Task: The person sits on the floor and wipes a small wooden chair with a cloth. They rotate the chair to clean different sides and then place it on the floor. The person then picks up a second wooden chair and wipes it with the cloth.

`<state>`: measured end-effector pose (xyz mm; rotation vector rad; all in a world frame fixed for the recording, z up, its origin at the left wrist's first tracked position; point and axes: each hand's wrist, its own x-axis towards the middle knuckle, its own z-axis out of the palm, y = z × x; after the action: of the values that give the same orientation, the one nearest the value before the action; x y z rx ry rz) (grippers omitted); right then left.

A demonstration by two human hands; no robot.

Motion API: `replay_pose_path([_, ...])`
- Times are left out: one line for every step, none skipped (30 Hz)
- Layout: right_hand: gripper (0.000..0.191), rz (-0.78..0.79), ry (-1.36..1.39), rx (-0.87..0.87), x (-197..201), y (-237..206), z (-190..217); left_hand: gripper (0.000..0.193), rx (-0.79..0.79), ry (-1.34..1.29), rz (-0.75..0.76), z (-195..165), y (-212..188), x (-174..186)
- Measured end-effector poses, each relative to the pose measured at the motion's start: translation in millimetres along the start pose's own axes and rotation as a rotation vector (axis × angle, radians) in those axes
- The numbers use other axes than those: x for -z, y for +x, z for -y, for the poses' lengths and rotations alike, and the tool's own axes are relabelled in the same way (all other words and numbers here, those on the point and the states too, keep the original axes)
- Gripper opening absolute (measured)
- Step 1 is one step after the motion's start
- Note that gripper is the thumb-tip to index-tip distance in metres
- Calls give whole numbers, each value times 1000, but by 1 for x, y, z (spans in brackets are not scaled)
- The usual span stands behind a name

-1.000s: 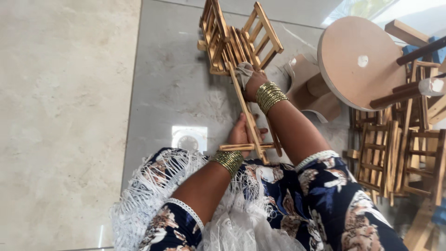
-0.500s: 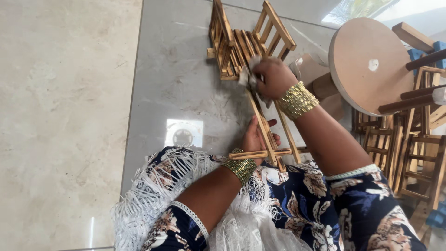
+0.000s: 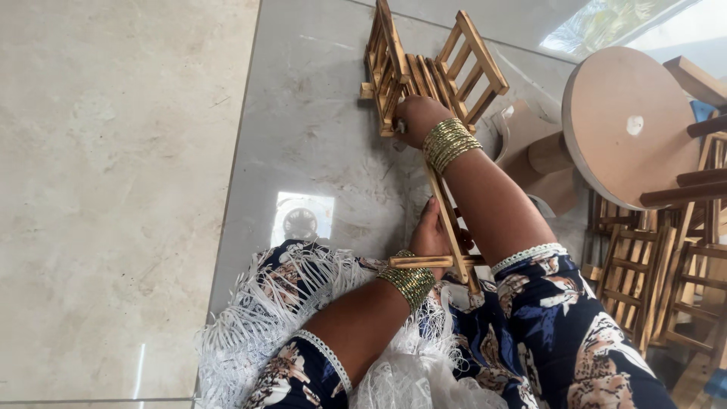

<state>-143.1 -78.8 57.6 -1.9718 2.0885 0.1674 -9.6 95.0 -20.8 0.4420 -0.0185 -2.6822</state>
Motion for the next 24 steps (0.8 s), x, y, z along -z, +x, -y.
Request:
replay_pose_path([31, 6, -11, 42, 2, -1, -3, 54, -3, 9, -20, 0, 0, -3])
replay_pose_path([31, -22, 14, 47, 4, -4, -6, 56, -7, 16, -44, 0, -2, -6])
replay_pose_path([30, -51, 40, 53, 6, -8, -10, 58, -12, 25, -68, -1, -3, -9])
replay_pose_path([30, -82, 65, 57, 8, -10, -14, 55, -11, 65, -111, -2, -4, -12])
replay_pose_path([31, -99, 94, 37, 10, -14, -18, 54, -8, 104, -153, -2, -5, -15])
replay_pose_path([32, -115, 121, 16, 12, -17, -23, 54, -2, 142, -195, -4, -6, -18])
replay_pose_path([32, -132, 148, -6, 14, -20, -28, 55, -4, 151, -194, -6, -6, -19])
replay_pose_path([28, -177, 160, 1, 15, -24, -32, 57, -3, 160, -193, -7, -6, -21])
replay_pose_path([24, -223, 173, 8, 14, -28, -35, 59, -3, 170, -193, -7, -7, -22])
replay_pose_path([20, -271, 186, 17, 14, -31, -38, 60, -22, 214, -183, -8, -6, -23])
replay_pose_path([20, -300, 208, -9, 14, -33, -42, 61, -44, 259, -175, -8, -6, -24])
replay_pose_path([20, -325, 231, -36, 12, -38, -45, 62, -63, 302, -170, -8, -6, -25])
replay_pose_path([20, -348, 253, -63, 9, -42, -48, 64, -59, 304, -181, -7, -6, -25])
replay_pose_path([30, -449, 349, -138, 7, -44, -52, 66, -56, 306, -191, -7, -6, -25])
replay_pose_path([40, -549, 445, -215, 5, -47, -56, 68, -53, 308, -201, -7, -6, -25])
replay_pose_path([51, -649, 540, -294, 3, -49, -61, 69, -31, 297, -213, -7, -6, -25])
replay_pose_path([49, -658, 517, -320, 1, -50, -67, 69, -10, 287, -225, -7, -7, -25])
replay_pose_path([48, -666, 494, -349, -1, -51, -72, 69, 13, 277, -237, -8, -7, -26])
replay_pose_path([46, -674, 472, -380, -4, -53, -77, 68, 8, 265, -226, -9, -8, -25])
replay_pose_path([47, -533, 481, -393, -9, -55, -80, 68, 3, 255, -213, -11, -9, -25])
replay_pose_path([48, -392, 488, -404, -17, -59, -81, 67, -3, 245, -198, -12, -9, -26])
replay_pose_path([49, -252, 495, -411, -23, -63, -82, 67, -1, 259, -200, -13, -10, -26])
replay_pose_path([49, -277, 421, -303, -30, -69, -82, 66, 0, 272, -204, -13, -10, -26])
replay_pose_path([49, -299, 347, -194, -36, -75, -81, 66, 2, 284, -210, -13, -11, -25])
